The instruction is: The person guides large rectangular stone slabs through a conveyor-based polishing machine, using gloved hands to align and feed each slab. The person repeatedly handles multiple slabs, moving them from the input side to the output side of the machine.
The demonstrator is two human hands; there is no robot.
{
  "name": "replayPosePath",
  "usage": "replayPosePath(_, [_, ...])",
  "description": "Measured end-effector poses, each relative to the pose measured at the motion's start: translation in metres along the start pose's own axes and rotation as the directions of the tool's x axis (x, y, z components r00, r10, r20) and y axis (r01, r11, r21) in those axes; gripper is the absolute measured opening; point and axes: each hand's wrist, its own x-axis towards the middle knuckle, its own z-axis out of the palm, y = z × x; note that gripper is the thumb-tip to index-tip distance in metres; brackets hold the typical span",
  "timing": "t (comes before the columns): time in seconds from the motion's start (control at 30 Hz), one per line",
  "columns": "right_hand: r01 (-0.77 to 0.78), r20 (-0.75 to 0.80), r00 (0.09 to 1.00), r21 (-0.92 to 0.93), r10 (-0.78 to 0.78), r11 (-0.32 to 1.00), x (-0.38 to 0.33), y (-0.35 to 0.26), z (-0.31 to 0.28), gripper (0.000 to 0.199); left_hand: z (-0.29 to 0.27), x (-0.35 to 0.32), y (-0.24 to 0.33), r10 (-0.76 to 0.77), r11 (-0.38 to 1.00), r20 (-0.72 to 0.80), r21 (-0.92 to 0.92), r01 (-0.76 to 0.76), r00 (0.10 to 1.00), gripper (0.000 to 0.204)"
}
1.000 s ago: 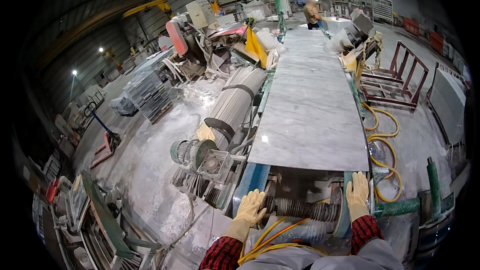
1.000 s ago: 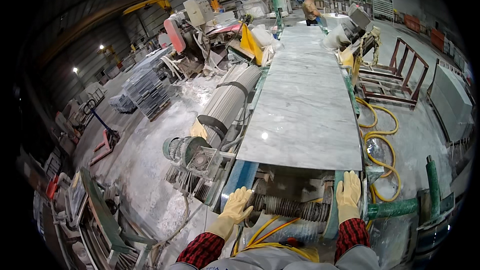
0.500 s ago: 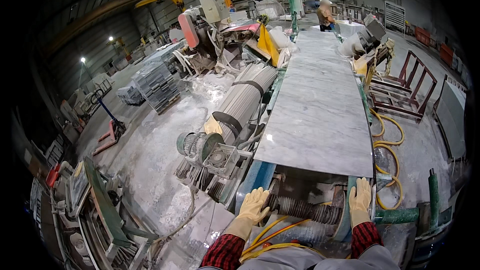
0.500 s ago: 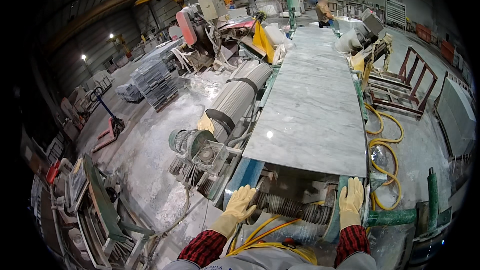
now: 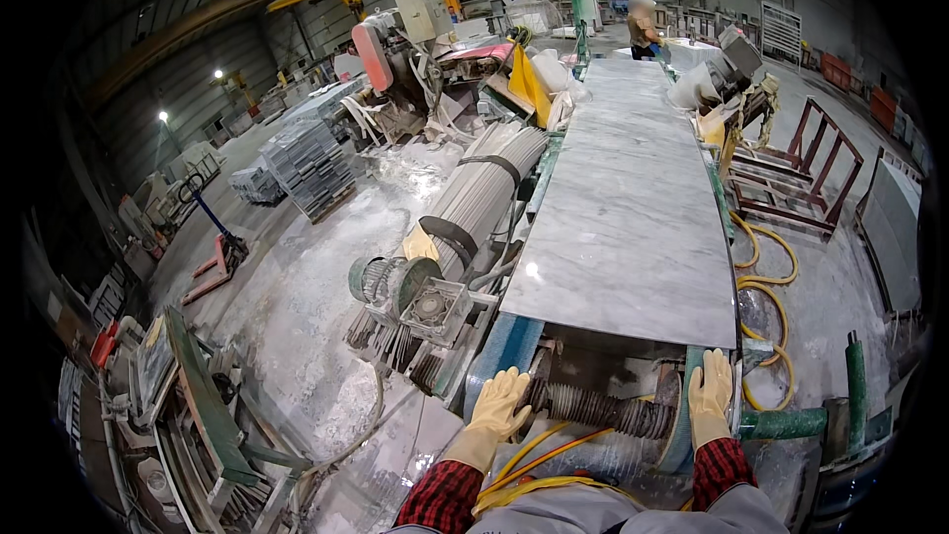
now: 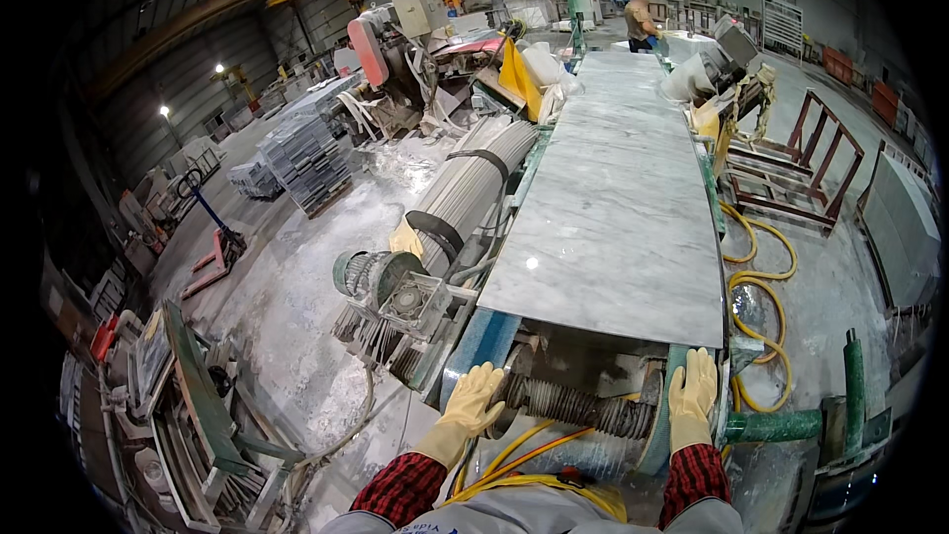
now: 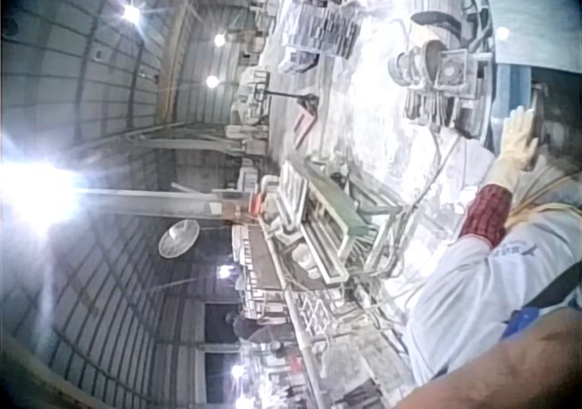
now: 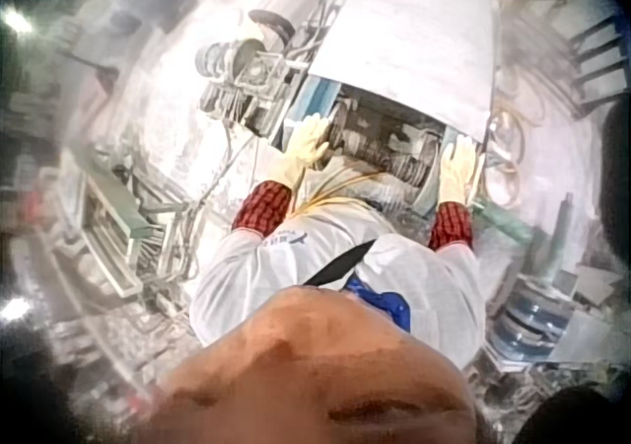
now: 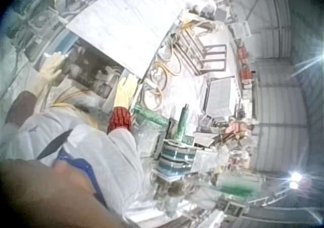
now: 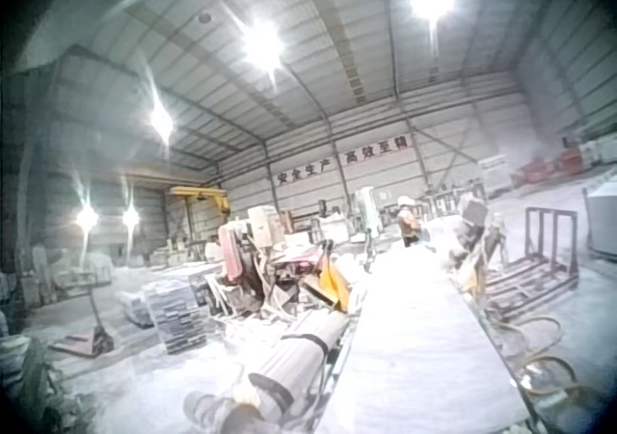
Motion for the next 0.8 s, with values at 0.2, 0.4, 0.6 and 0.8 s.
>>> replayPosePath(0.2, [0.013,-0.023,1.0,0.015,-0.012,1.0,-0.002,-0.002,0.002,0.044,0.004,-0.004,-0.005,-0.016,0.999,0.03,-0.029,0.017,0.999,0.074])
replayPosePath(0.4, [-0.016,-0.001,1.0,0.048,0.016,0.999,-0.005,-0.001,0.001,0.045,0.004,-0.008,-0.001,-0.022,1.0,0.012,-0.015,0.022,1.0,0.073])
replayPosePath(0.6, [-0.035,0.041,0.999,0.046,0.033,0.998,-0.007,0.001,-0.004,0.044,-0.009,-0.009,0.006,-0.007,0.999,0.023,-0.045,0.008,1.0,0.07])
replayPosePath(0.8, [-0.029,0.029,0.999,0.054,0.027,0.998,-0.009,-0.002,-0.006,0.044,0.009,-0.016,-0.001,0.031,0.999,-0.112,-0.039,-0.036,0.993,0.066])
